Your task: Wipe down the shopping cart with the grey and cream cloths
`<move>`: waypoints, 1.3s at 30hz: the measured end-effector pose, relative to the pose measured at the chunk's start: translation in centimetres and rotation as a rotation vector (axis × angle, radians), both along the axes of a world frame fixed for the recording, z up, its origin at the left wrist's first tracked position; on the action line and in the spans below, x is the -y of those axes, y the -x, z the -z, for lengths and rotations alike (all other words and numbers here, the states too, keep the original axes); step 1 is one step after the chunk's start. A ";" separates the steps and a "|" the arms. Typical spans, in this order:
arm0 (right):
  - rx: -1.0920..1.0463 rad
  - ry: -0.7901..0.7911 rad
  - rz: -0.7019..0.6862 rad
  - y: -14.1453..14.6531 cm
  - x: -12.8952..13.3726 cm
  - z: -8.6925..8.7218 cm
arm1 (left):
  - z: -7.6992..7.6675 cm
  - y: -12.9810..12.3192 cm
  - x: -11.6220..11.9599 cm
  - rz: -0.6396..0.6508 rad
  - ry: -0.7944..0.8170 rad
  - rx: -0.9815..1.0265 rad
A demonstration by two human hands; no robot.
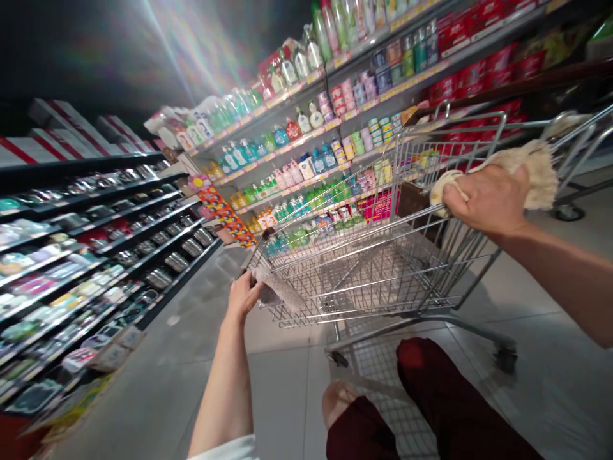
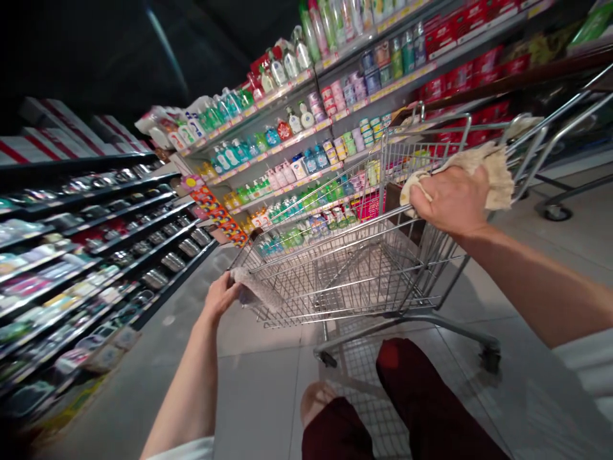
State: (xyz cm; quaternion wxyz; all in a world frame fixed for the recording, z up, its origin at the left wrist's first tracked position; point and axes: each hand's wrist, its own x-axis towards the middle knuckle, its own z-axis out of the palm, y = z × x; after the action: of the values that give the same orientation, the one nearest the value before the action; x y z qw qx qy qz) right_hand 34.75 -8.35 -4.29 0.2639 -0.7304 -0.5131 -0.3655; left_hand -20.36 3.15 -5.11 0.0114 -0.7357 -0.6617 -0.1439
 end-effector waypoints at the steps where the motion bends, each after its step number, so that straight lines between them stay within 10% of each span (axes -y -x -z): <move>1: -0.012 0.003 -0.008 0.2 0.0 0.0 | -0.4 -0.3 -0.1 0.027 0.042 0.065; 9: -0.060 0.054 0.011 1.0 0.1 -0.4 | -1.5 -10.9 0.4 -0.091 -0.002 -0.013; 19: -0.062 0.045 0.023 1.5 -0.2 -0.1 | -0.9 -28.9 5.7 0.172 -0.413 0.020; 39: -0.082 0.050 -0.003 1.3 0.3 -0.5 | -0.1 -28.9 5.6 0.239 -0.453 0.061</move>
State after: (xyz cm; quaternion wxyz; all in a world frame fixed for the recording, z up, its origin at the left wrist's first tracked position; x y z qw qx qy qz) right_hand 33.42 -8.68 -3.82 0.2671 -0.7504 -0.5119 -0.3217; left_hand 8.50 -2.42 -5.04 0.1389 -0.7827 -0.5209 -0.3112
